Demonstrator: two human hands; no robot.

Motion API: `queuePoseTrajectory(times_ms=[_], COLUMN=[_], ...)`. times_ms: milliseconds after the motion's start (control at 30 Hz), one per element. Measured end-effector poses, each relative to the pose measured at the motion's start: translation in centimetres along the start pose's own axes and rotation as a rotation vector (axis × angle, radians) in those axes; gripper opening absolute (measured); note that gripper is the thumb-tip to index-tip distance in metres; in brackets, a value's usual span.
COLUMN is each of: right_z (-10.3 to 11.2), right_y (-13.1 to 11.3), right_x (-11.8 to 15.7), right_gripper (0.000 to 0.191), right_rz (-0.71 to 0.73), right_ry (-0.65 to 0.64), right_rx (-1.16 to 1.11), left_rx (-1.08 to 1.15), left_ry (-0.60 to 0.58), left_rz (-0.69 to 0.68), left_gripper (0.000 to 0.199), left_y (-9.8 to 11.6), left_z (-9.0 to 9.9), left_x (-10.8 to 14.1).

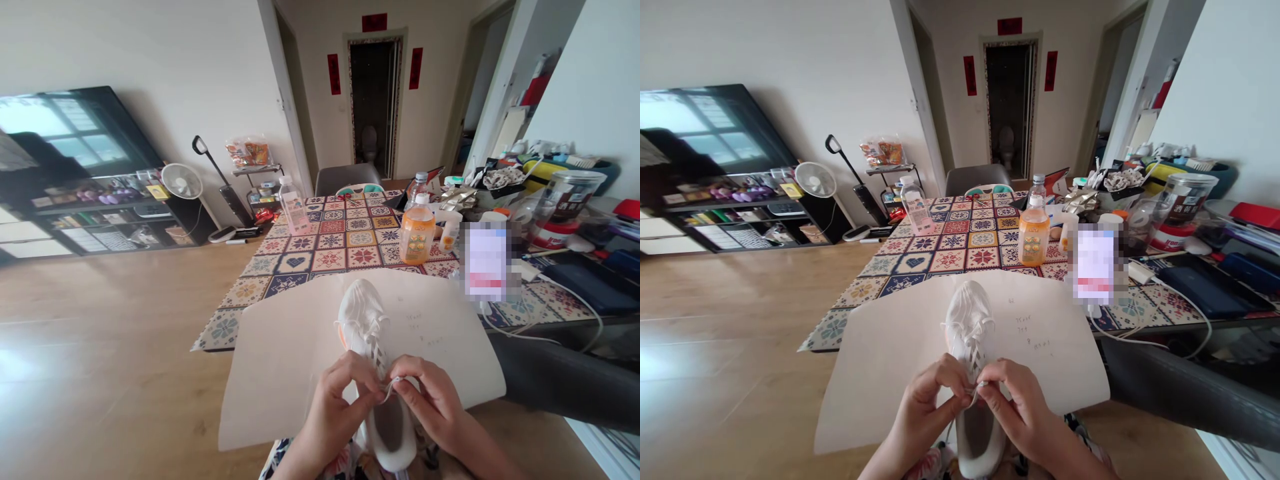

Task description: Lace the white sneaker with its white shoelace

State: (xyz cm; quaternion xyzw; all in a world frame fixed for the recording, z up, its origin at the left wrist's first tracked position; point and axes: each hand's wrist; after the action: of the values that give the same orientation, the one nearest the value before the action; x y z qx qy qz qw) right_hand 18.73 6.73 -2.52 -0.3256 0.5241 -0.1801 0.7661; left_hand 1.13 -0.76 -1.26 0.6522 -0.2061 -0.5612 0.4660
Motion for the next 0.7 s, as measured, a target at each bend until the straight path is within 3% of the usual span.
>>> queuePoseTrajectory(times_ms=[133,267,333,467,600,700], right_z=[-0.5,-0.6,-0.3,0.5,0.7,0.7], right_y=[0.0,0.1,-0.1,-0.6,-0.8,-0.8], right_x=[0.4,0.5,0.2,-0.8,-1.1,-1.0], right_gripper=[0.007,0.006,0.017,0.036,0.026,0.015], right_rz=[0.000,0.036,0.090,0.165,0.144,0.063], right_ry=[0.108,0.164,0.109,-0.133,-0.158,-0.179], right_rx=[0.053,0.083,0.085,0.098,0.184,0.077], left_rx=[-0.061,-0.146,-0.146,-0.097,-0.117,-0.131], left_ry=[-0.067,-0.012,0.015,0.046,0.074,0.079], left_rz=[-0.100,-0.103,-0.077,-0.068,-0.178,-0.233], left_gripper=[0.037,0.028,0.023,0.016,0.007,0.007], left_y=[0.6,0.5,0.2,0.0,0.2,0.3], left_z=[0.0,-0.2,-0.3,-0.1,0.0,0.0], left_x=[-0.1,0.2,0.3,0.3,0.0,-0.2])
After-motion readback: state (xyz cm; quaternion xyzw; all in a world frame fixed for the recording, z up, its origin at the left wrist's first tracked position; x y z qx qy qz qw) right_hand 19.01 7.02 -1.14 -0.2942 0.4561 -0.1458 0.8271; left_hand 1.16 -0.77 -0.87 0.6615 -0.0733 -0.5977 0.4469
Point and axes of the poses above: each hand's wrist, its own x-axis away from the middle knuckle, its own z-axis out of the back of the hand, y = z × x, and after that the axes turned 11 degrees about y, right-handed
